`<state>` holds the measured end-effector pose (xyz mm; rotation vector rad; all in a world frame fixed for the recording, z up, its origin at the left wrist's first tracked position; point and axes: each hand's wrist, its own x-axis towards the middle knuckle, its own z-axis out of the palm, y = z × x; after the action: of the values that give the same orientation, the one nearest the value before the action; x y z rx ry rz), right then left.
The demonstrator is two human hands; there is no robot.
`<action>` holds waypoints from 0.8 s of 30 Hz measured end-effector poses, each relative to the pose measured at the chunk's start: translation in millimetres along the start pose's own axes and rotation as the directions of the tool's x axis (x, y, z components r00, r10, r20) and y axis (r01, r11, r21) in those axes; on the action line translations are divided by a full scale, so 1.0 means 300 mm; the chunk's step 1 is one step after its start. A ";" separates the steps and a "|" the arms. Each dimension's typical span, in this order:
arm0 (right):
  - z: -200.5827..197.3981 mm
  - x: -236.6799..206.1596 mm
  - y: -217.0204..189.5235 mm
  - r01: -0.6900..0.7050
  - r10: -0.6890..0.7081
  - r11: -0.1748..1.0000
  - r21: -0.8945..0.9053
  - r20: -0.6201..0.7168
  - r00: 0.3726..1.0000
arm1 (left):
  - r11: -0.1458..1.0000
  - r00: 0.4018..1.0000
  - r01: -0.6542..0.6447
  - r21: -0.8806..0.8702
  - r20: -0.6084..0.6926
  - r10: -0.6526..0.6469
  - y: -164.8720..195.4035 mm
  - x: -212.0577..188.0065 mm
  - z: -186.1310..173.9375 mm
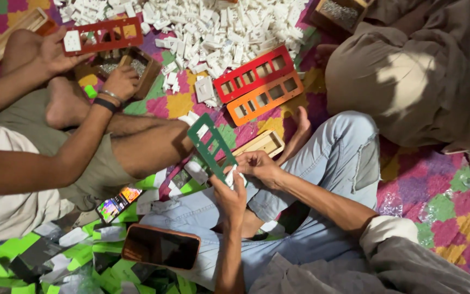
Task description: The person sits on a rug and assembles white electrical socket modules into a green metal backplate. They pick up each module, align it with the backplate slots, and press it into place. The person repeats this process for multiple modules, occasionally adjusting their position.
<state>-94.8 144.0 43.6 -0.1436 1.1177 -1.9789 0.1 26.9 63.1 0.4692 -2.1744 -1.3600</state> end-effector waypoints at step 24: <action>-0.038 0.023 0.054 0.009 -0.064 0.953 -0.302 -0.173 0.983 | 1.000 1.000 -0.024 0.005 -0.019 0.024 -0.024 -0.012 0.020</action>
<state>-94.7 142.4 22.7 -0.1466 1.5430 -1.8715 -0.5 30.1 53.5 0.4540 -2.1620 -1.3325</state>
